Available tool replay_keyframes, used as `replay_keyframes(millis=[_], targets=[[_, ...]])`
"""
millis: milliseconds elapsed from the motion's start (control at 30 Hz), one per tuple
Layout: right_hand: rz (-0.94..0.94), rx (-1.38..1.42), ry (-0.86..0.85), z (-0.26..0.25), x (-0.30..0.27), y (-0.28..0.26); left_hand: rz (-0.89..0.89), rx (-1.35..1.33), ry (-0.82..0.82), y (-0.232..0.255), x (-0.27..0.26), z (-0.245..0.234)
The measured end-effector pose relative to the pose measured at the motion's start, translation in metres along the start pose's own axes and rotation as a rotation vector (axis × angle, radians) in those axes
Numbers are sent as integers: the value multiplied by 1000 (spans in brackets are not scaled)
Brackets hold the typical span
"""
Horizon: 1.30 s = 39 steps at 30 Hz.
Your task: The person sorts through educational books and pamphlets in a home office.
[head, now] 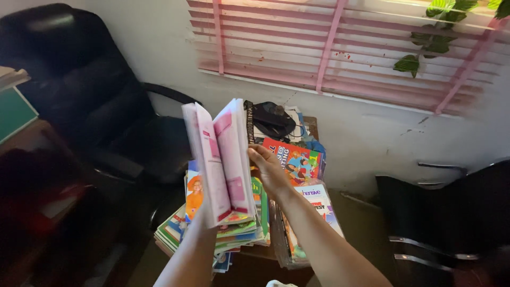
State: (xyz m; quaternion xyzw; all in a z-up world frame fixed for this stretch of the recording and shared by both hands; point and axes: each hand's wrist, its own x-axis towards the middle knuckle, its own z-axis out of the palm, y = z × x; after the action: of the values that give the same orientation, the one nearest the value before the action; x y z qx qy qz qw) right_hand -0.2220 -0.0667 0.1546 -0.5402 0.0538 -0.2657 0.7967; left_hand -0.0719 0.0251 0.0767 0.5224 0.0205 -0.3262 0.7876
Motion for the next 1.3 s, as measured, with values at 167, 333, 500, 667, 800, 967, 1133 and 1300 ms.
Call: replay_keyframes(millis=[167,333,500,667,800,967,1133,1300], targets=[[-24,-359,79,1,-2,-9,197,19,16,-40,72,-26],[-122,-504,94,-20,9,14,503,101,39,-11,62,-26],[-16,-223,275,-10,7,17,699,285,-16,30,40,-21],[-125,-311,283,-37,19,62,775,425,-53,32,34,-37],[-197,-502,283,-87,29,137,806,568,-97,-25,93,-94],[-200,-524,283,-96,37,138,605,828,-100,-37,97,-103],[-67,-578,437,-60,16,71,627,991,34,12,27,-58],[-268,-766,469,-82,17,56,691,691,-113,6,40,-33]])
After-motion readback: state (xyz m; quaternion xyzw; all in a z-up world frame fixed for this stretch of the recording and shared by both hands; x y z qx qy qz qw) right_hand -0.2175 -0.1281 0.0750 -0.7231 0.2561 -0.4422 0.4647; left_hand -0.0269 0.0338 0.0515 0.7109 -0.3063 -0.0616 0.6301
